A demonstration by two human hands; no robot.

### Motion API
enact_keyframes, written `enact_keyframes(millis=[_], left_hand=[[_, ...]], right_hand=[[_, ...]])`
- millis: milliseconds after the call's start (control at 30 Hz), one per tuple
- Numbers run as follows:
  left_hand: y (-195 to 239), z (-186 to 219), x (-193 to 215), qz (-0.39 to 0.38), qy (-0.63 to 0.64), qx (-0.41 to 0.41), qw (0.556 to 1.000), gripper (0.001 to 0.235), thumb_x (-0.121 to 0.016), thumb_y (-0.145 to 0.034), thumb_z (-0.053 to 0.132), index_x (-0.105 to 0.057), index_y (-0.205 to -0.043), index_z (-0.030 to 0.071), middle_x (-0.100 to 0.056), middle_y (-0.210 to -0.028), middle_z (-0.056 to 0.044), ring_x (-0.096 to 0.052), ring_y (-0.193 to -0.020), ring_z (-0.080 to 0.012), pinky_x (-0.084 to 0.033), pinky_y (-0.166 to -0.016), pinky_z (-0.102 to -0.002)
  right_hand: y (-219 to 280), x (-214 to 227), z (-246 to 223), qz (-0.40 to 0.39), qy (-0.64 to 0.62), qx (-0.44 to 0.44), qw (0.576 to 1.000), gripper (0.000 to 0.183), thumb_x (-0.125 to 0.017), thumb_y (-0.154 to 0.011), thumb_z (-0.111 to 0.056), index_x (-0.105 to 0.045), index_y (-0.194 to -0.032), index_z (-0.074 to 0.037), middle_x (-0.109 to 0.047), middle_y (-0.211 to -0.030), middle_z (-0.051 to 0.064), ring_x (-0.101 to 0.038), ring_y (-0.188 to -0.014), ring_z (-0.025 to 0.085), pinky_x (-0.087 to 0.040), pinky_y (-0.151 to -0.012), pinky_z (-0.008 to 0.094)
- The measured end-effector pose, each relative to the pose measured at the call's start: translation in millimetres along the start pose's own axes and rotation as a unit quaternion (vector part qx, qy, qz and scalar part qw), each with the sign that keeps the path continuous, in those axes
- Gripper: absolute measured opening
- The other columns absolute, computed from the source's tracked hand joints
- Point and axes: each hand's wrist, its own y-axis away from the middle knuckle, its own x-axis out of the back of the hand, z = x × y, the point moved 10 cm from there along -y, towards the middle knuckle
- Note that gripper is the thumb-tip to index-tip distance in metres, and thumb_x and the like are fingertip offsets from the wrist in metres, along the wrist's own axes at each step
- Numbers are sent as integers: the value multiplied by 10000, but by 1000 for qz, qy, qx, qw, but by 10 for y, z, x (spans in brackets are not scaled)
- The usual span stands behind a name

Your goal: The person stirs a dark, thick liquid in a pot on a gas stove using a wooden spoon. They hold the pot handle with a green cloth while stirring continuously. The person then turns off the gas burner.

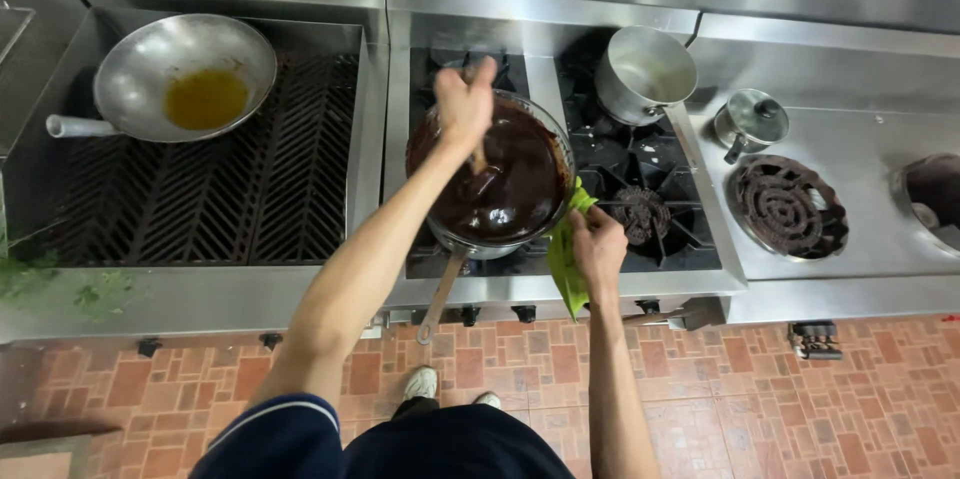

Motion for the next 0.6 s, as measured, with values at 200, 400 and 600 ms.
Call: enact_keyframes(millis=[200, 400, 600], left_hand=[[-103, 48, -147, 11, 28, -61, 998, 519, -686, -876, 292, -476, -435, 117, -427, -426, -37, -489, -481, -188, -412, -550, -342], [-309, 90, -4, -45, 71, -37, 996, 465, -664, -1000, 166, -522, -561, 119, -495, -466, 13, -389, -361, -101, -266, -385, -293], [-24, -103, -276, -114, 102, -28, 988, 469, -636, -1015, 166, -472, -577, 145, -423, -466, 27, -366, -330, -113, -301, -342, -287]], right_hand=[[178, 75, -284, -19, -1, 1, 1000, 434, -739, -916, -343, -747, -1232, -45, -764, -1053, 196, -678, -1098, 460, -517, -937, 568], [-11, 29, -235, -39, 21, 50, 998, 351, -733, -906, -280, -561, -637, -134, -563, -585, -22, -450, -568, 108, -354, -565, 301], [-56, 46, -264, -72, 15, 27, 997, 235, -695, -945, -264, -740, -777, -107, -681, -683, 2, -557, -626, 128, -405, -586, 315]])
